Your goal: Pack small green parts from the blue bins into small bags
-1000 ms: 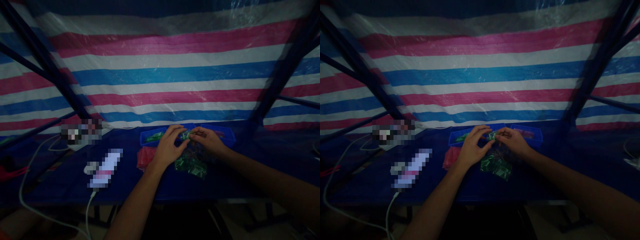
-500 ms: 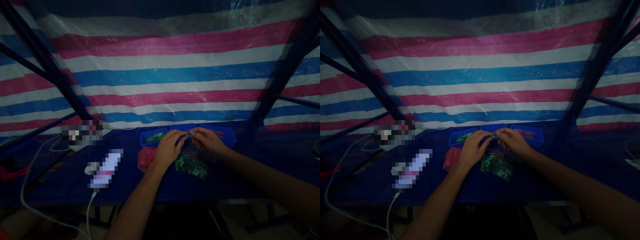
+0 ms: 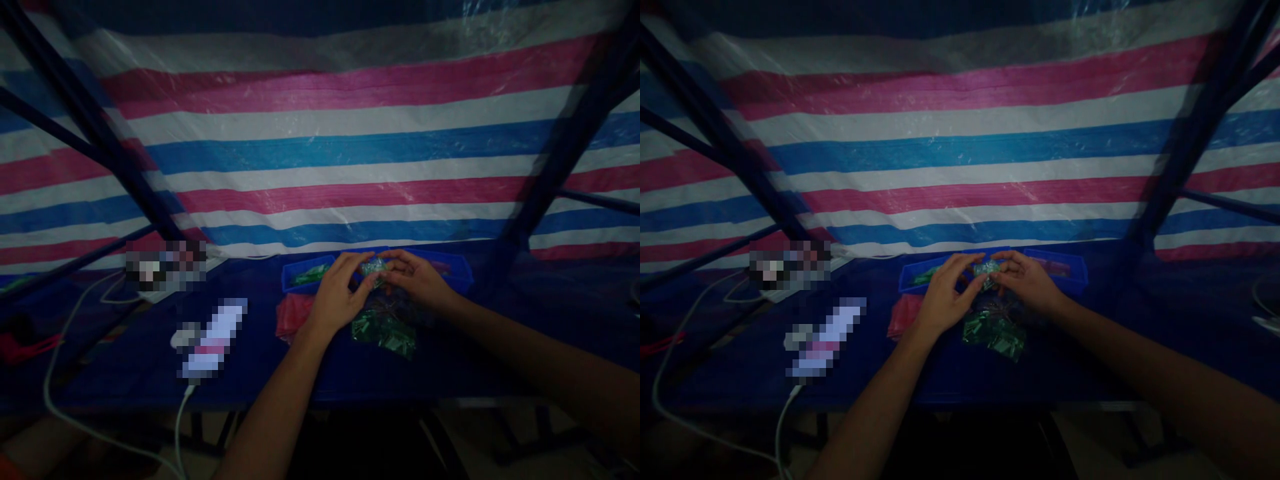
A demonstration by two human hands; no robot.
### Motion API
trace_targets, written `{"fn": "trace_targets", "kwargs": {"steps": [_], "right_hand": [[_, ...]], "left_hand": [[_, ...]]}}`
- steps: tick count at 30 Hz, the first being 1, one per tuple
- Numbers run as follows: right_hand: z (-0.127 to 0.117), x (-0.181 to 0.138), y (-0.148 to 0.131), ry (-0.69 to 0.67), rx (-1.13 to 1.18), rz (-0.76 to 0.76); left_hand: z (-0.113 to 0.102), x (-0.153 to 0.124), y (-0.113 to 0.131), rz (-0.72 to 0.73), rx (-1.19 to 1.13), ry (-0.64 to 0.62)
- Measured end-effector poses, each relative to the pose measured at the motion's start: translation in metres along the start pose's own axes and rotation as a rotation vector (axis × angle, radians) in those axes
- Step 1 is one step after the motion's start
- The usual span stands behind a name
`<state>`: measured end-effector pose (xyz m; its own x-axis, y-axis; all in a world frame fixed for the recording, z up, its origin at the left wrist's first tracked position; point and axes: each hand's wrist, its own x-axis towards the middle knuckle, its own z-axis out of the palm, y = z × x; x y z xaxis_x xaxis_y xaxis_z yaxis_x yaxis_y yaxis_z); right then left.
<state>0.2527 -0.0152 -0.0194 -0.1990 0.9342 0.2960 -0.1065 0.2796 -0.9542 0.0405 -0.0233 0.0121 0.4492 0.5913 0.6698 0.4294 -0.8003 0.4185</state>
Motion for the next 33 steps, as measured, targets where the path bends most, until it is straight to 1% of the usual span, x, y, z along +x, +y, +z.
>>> {"fn": "trace_targets", "kwargs": {"steps": [4, 6, 9, 12, 15, 19, 21, 25, 28, 31, 33], "right_hand": [[-0.003, 0.001, 0.000, 0.059, 0.103, 0.059], [-0.003, 0.001, 0.000, 0.051, 0.139, 0.105], [-0.002, 0.001, 0.000, 0.006, 0.150, 0.170], [-0.001, 0.000, -0.001, -0.011, 0.162, 0.230], [-0.002, -0.001, -0.001, -0.017, 0.103, 0.206], [-0.004, -0.001, 0.002, -0.020, 0.011, 0.172], [-0.005, 0.000, 0.002, -0.012, 0.030, 0.179], [-0.009, 0.003, 0.003, 0.019, 0.139, 0.241], [-0.011, 0.005, 0.004, -0.013, 0.192, 0.282], [-0.010, 0.005, 0.005, -0.054, 0.189, 0.310], [-0.007, 0.004, 0.005, -0.023, 0.182, 0.293]], "left_hand": [[0.002, -0.001, -0.001, 0.095, 0.054, -0.027], [0.005, -0.001, -0.004, 0.118, 0.071, -0.037], [0.006, -0.001, -0.008, 0.105, 0.085, -0.038], [0.006, 0.000, -0.010, 0.048, 0.106, -0.001], [0.006, 0.000, -0.009, -0.020, 0.054, 0.040], [0.006, 0.000, -0.007, -0.074, -0.035, 0.034], [0.006, 0.000, -0.006, -0.043, -0.029, 0.028], [0.006, -0.001, -0.005, 0.072, 0.021, -0.014], [0.008, -0.001, -0.009, 0.132, 0.062, -0.029], [0.009, -0.001, -0.013, 0.113, 0.076, -0.004], [0.009, 0.000, -0.013, 0.050, 0.080, 0.028]]}}
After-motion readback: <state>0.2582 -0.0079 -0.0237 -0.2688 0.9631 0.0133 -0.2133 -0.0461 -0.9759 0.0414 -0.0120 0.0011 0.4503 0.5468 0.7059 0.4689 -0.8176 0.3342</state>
